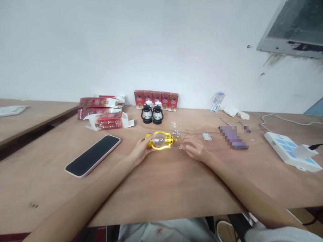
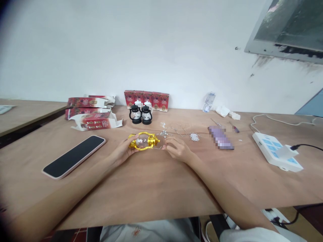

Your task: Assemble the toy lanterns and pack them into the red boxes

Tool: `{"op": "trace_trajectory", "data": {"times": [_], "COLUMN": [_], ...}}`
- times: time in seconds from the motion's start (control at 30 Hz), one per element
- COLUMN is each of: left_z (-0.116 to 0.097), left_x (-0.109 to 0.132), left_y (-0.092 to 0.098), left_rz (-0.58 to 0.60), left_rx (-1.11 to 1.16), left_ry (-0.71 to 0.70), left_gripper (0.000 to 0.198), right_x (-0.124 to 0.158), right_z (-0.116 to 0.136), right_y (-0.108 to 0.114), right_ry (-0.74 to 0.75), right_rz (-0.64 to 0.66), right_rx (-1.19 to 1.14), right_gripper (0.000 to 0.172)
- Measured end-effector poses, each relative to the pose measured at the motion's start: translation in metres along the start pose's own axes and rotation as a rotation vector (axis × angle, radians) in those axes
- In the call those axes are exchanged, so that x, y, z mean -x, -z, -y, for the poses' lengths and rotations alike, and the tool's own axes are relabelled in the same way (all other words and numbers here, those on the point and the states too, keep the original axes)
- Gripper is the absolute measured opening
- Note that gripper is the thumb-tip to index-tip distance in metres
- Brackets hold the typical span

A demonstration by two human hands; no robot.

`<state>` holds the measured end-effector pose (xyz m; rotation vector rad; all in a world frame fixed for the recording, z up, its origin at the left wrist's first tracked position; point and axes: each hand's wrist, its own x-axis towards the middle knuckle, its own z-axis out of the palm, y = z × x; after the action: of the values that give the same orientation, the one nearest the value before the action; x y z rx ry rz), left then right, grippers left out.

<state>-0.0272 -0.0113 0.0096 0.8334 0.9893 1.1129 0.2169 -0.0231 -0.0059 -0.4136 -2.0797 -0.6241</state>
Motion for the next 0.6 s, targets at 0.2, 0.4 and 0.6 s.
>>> {"op": "trace_trajectory", "data": {"times": [0.2,0.4,0.6], "left_z": [0.0007,-0.0003,-0.0023], "left_x": [-0.0019,0.0007,0.0026], "left_y": [0.0007,-0.0015,-0.0035], "left_rz": [-0.017,0.005,0.018], "left_rx": [0.007,-0.016,0.005], "left_ry": [0.009,0.015,0.034], "left_gripper": [0.027,0.027,0.022], "right_x": [0.0005,0.0013,0.0029], "right_z": [0.0005,0.0017,0.0009], "right_y": [-0.0007,-0.0014,-0.0028], "right_ry": [0.012,0.007,-0.009], "right_rz": [0.023,0.033,0.043], "right_rx": [-0.031,-0.024,-0.049], "right_gripper": [0.016,0.017,0.017]}}
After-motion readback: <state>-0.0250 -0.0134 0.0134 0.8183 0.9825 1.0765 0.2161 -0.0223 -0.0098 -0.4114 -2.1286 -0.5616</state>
